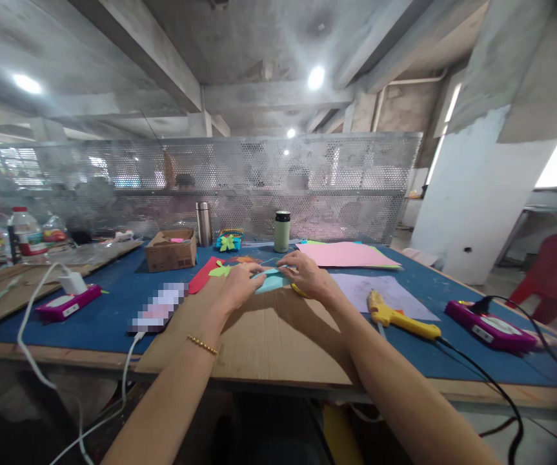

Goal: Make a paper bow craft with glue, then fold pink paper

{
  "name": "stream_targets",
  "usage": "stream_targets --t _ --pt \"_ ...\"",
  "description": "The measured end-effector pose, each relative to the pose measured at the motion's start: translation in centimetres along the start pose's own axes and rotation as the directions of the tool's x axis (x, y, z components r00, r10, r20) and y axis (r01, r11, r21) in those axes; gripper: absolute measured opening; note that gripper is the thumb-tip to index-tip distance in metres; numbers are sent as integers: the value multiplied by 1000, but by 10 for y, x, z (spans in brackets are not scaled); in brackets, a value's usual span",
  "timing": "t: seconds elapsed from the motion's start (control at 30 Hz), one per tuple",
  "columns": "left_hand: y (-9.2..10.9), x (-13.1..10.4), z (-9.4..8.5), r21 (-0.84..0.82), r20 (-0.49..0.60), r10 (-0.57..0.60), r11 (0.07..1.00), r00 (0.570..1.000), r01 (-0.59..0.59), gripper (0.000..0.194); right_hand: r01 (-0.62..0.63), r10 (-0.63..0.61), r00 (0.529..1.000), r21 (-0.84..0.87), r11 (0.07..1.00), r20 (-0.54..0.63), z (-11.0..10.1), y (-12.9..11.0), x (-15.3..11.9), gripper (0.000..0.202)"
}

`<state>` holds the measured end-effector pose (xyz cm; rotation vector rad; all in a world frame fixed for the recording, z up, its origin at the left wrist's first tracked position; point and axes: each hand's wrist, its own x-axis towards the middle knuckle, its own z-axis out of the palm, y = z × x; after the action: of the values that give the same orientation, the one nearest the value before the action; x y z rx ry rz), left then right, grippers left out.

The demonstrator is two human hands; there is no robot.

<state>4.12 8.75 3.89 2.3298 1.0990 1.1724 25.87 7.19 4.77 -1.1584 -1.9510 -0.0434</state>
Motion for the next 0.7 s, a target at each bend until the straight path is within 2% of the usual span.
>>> stream_targets --t 0.1,0.2,0.3,0.37,0.43,0.53,0.6,0.7 --pt "-1 0 0 16 7 9 1000 1000 -9 29 -38 38 999 -16 999 -16 -4 -7 4 14" --pt "-1 0 -1 52 9 18 999 1000 -18 29 -64 64 994 5 998 -86 -19 -19 3 15" --pt "-1 0 0 63 5 31 998 999 -31 28 -76 70 985 -31 997 -160 -53 -26 -16 19" --pt "0 -1 1 65 12 54 996 998 -55 28 -119 85 981 -191 974 -174 -83 -25 -42 24" --pt "1 -2 1 79 31 77 994 997 -79 28 -204 149 976 -429 880 -160 -112 -21 -74 28" --pt "2 -3 1 103 22 63 993 998 -65 28 -325 392 917 -716 618 -77 -143 -15 -122 30" --pt "3 -3 1 101 20 55 993 998 -56 27 -293 517 856 -805 516 21 -152 -13 -145 29" --pt "4 -5 0 89 23 56 994 998 -58 26 -239 612 783 -856 459 109 -150 -11 -161 27"
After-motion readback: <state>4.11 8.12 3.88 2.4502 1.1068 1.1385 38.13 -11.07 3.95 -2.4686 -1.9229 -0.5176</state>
